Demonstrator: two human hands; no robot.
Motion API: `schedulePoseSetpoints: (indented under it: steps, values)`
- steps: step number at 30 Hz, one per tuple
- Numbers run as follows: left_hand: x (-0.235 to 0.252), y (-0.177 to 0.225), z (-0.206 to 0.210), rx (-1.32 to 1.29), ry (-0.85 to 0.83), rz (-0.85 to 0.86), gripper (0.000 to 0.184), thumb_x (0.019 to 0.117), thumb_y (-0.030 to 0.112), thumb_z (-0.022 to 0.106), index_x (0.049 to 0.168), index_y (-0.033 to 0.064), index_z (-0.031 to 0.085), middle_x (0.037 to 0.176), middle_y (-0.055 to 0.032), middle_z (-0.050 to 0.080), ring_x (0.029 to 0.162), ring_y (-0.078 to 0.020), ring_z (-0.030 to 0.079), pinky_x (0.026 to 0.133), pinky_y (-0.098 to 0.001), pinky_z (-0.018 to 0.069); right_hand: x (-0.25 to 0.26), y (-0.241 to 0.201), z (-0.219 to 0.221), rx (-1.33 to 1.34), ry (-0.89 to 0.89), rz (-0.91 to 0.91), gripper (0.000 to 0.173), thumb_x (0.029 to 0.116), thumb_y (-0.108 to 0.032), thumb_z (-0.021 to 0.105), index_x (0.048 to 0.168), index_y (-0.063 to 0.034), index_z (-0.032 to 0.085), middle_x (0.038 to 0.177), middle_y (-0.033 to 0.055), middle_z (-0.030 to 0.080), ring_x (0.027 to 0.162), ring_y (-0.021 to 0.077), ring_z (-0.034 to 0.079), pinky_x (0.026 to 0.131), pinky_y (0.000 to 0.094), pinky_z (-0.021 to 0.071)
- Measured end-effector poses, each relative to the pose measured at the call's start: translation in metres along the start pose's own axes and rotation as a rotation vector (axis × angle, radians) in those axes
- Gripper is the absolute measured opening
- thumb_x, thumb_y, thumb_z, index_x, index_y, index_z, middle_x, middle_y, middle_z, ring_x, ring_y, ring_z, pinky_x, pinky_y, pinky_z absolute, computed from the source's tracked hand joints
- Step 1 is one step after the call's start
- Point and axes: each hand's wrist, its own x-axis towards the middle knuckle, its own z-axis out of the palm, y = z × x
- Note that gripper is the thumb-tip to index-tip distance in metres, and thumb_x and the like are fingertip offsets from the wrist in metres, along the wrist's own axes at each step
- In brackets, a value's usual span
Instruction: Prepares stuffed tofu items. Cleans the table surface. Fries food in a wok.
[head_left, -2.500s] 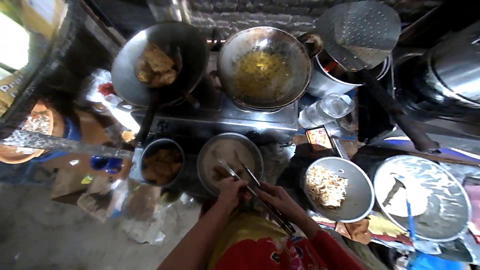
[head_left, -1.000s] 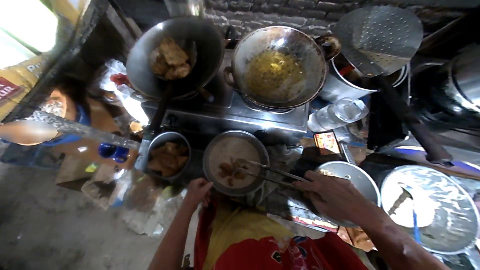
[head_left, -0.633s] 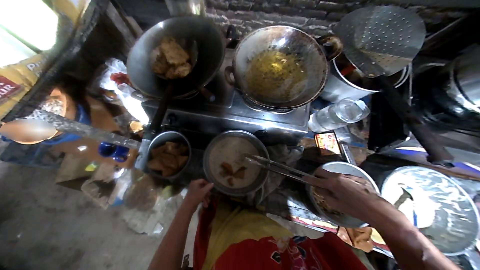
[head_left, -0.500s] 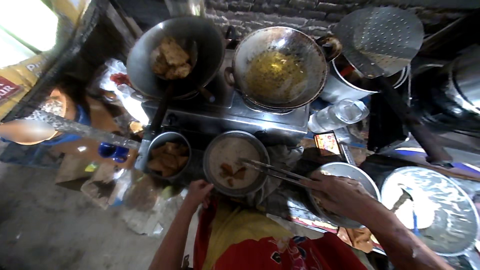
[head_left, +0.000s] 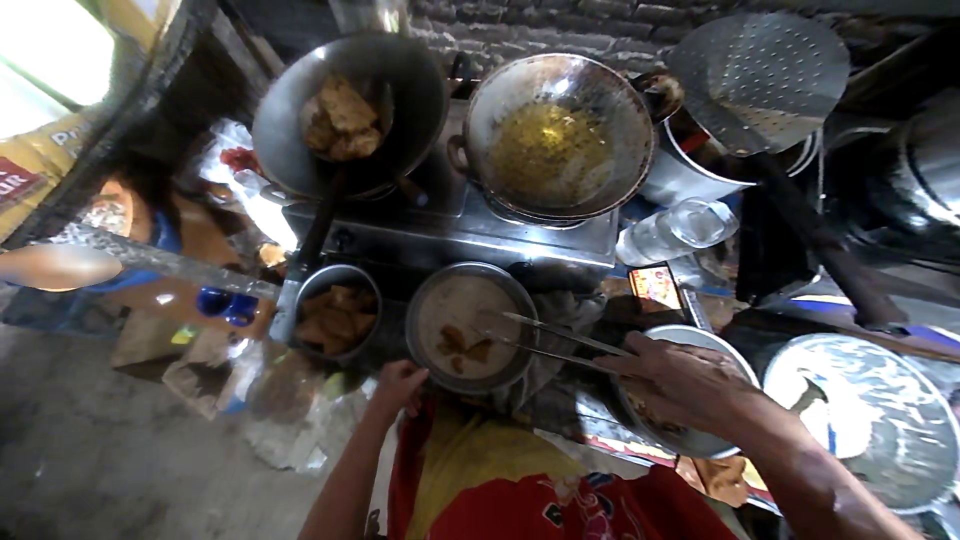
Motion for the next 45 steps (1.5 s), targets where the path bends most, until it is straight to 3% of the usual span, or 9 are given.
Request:
schedulePoseSetpoints:
  steps: [4,8,14,17,23,28,32,38,45]
  values:
    - [0.001,0.001,0.002,-0.009,0.0,0.005,0.023,0.1047,0.018,0.06,0.105,-0.0047,0.062,0.068,-0.0079,0.063,0.049,-0.0137,0.062,0.05,-0.027,0.0558,0.013,-0.012,-0.009,-0.069,-0.172,0.051,0.036,0.1028,-0.023,0.058,0.136,-0.0296,0.068,0.135,0.0236,0.058,0.118,0.0446,0.059,0.097,0.0608,0.0459]
    - [0.001,0.0,0.002,0.0,-0.003,0.003,0.023,0.1047,0.018,0.06,0.107,-0.0045,0.063,0.07,-0.0081,0.064,0.05,-0.0135,0.063,0.05,-0.0273,0.0559,0.031,-0.015,-0.001,-0.113,-0.197,-0.032,0.037,0.1027,-0.016,0.055,0.138,-0.0153,0.065,0.131,0.0266,0.06,0.113,0.0488,0.062,0.09,0.0646,0.0483]
    - [0.0,-0.003,-0.002,0.0,0.018,-0.017,0.025,0.1044,0.019,0.061,0.109,-0.0048,0.063,0.072,-0.0091,0.066,0.05,-0.0135,0.063,0.05,-0.0274,0.0563,0.017,0.001,0.008,0.002,-0.05,-0.06,0.037,0.098,-0.011,0.061,0.133,-0.017,0.07,0.12,0.0225,0.067,0.106,0.0453,0.065,0.089,0.063,0.0501]
    - [0.0,-0.006,-0.003,0.008,0.027,-0.011,0.026,0.1048,0.02,0.06,0.11,-0.0057,0.063,0.072,-0.0087,0.065,0.051,-0.0135,0.063,0.05,-0.0277,0.0557,0.011,0.003,0.018,0.044,0.091,-0.108,0.037,0.0951,-0.006,0.064,0.13,-0.0144,0.072,0.113,0.0243,0.068,0.094,0.0472,0.068,0.078,0.0642,0.0523]
    - [0.002,-0.001,0.0,0.027,0.012,-0.005,0.026,0.1048,0.02,0.06,0.11,-0.005,0.063,0.072,-0.0086,0.064,0.052,-0.0139,0.063,0.052,-0.0283,0.0563,0.028,0.001,0.052,0.119,0.16,-0.09,0.042,0.0946,-0.007,0.064,0.135,-0.0168,0.069,0.123,0.0294,0.063,0.094,0.049,0.067,0.076,0.063,0.0538]
    - [0.008,-0.003,-0.002,0.003,0.012,-0.015,0.026,0.1048,0.021,0.06,0.109,-0.005,0.064,0.071,-0.008,0.064,0.052,-0.0141,0.063,0.052,-0.0284,0.0567,0.011,0.01,0.06,0.183,0.405,-0.18,0.036,0.0917,-0.004,0.067,0.127,-0.0096,0.074,0.108,0.0259,0.068,0.078,0.0467,0.069,0.062,0.0631,0.0545]
    - [0.02,-0.009,-0.003,-0.076,0.042,-0.044,0.028,0.104,0.022,0.061,0.108,-0.0054,0.062,0.069,-0.009,0.065,0.052,-0.0159,0.064,0.051,-0.0303,0.0574,0.016,0.014,0.068,0.154,0.27,-0.138,0.038,0.0926,-0.002,0.065,0.129,-0.0102,0.072,0.114,0.0245,0.069,0.085,0.0475,0.07,0.068,0.0644,0.0548]
    - [0.036,-0.006,-0.001,-0.216,0.032,-0.026,0.046,0.101,0.017,0.065,0.141,0.0017,0.05,0.099,-0.0196,0.071,0.071,-0.0251,0.072,0.062,-0.0399,0.0618,0.013,0.017,0.063,0.099,0.206,-0.173,0.036,0.0912,-0.002,0.065,0.124,-0.0122,0.075,0.108,0.0218,0.071,0.083,0.0452,0.07,0.067,0.0624,0.0539]
    - [0.061,-0.009,-0.002,-0.426,-0.039,-0.066,0.063,0.1016,0.019,0.064,0.157,0.0179,0.032,0.121,-0.0227,0.066,0.091,-0.0346,0.072,0.068,-0.0494,0.0623,0.006,0.021,0.052,0.212,0.222,-0.162,0.035,0.0917,-0.004,0.066,0.124,-0.0123,0.075,0.109,0.0234,0.07,0.09,0.0471,0.069,0.074,0.0676,0.0527]
